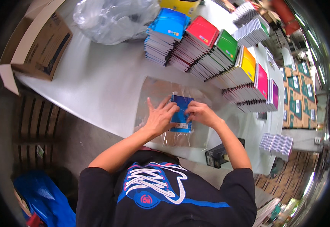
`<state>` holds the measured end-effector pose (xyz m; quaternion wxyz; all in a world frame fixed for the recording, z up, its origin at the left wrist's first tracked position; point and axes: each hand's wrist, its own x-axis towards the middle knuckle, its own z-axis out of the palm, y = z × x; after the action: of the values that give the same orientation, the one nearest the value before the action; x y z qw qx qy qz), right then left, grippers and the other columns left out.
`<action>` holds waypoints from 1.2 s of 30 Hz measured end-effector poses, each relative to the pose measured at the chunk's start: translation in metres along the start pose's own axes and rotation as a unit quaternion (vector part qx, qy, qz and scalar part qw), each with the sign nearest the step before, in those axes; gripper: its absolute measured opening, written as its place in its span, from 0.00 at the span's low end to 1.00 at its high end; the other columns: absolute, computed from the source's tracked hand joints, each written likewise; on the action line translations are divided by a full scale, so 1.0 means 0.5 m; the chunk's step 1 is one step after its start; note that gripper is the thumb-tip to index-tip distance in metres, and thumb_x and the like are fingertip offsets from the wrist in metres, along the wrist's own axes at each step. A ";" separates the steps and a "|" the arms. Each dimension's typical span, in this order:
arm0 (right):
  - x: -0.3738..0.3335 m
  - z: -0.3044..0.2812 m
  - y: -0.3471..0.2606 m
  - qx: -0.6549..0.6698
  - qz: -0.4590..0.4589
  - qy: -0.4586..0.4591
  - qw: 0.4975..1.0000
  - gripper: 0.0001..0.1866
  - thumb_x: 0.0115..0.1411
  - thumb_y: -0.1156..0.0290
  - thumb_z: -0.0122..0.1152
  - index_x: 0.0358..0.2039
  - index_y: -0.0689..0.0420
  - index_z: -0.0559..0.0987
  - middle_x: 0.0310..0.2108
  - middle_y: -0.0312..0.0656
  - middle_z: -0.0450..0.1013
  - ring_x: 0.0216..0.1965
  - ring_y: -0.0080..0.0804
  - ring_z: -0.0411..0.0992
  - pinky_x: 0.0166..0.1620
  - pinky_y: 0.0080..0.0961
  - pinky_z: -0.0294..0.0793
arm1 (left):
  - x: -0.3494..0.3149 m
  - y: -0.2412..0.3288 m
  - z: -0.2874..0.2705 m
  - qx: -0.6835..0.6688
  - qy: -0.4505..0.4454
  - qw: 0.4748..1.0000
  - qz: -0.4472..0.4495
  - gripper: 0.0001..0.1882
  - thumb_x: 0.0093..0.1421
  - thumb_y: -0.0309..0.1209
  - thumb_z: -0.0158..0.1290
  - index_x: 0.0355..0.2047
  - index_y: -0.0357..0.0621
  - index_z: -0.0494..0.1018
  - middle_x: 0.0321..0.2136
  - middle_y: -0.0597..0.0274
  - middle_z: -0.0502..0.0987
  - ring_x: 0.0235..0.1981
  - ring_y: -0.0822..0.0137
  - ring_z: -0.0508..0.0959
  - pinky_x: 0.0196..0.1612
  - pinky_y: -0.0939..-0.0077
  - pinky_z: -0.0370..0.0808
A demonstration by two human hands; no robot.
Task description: The person wraps stacks of colorful spiral-bound notebooks in clear plastic film and seals them with tape. The person repeatedly picks up a stack, wraps it, and places the finished package aside while another person works in the background.
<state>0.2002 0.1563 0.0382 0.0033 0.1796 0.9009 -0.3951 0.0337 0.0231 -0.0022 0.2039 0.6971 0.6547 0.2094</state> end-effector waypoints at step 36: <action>-0.091 0.184 -0.193 -0.107 0.305 0.166 0.932 0.60 0.28 0.71 0.77 0.63 0.41 0.53 0.65 0.48 0.42 0.65 0.47 0.46 0.62 0.50 0.52 | 0.060 -0.075 -0.036 -0.115 -0.055 0.991 -0.032 0.24 0.42 0.46 0.64 0.43 0.67 0.78 0.66 0.53 0.40 0.49 0.54 0.72 0.46 0.51 0.68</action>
<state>0.1988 0.0161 0.0504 -0.0064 0.5071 0.8275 -0.2409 -0.0057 0.0556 -0.0077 0.3248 0.6579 0.6364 0.2378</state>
